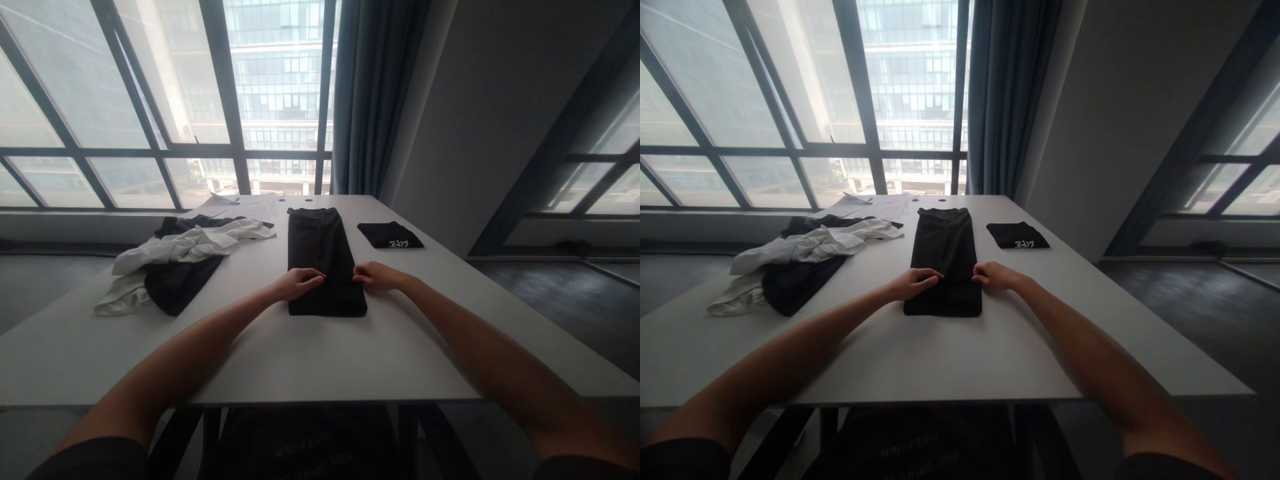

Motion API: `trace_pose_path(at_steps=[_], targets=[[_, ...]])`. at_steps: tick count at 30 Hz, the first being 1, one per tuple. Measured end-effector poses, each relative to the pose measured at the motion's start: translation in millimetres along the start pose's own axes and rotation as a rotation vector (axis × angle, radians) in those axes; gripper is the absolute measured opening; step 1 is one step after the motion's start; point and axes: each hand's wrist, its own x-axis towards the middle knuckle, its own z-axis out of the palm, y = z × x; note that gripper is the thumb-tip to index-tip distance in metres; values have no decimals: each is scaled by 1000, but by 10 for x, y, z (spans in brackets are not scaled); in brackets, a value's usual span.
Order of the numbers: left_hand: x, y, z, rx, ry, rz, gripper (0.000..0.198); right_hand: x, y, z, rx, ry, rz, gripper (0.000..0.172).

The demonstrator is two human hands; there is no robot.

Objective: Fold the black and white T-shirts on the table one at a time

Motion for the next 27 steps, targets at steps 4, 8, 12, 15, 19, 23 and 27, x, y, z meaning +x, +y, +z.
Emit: trace_pose_path(at_steps=[4,8,12,15,19,23,27], targets=[[-82,15,67,11,37,22,60,-106,122,-41,-23,27,54,26],[-61,-42,154,-34,166,9,48,-220,84,-37,9,78,75,36],[-3,-83,194,-161,281,-1,35,-283,-224,-22,146,-22,-98,55],[17,-83,201,-292,316,-5,32,-311,-458,0,117,-145,-126,61],[4,-54,215,-378,283,-42,32,-366,-520,-58,89,-171,-144,33],[-31,10,251,-293,214,-73,36,-457,-389,-231,133,-183,-100,30],[-79,107,286,-26,150,-15,34,-518,-293,-331,141,-362,56,44]])
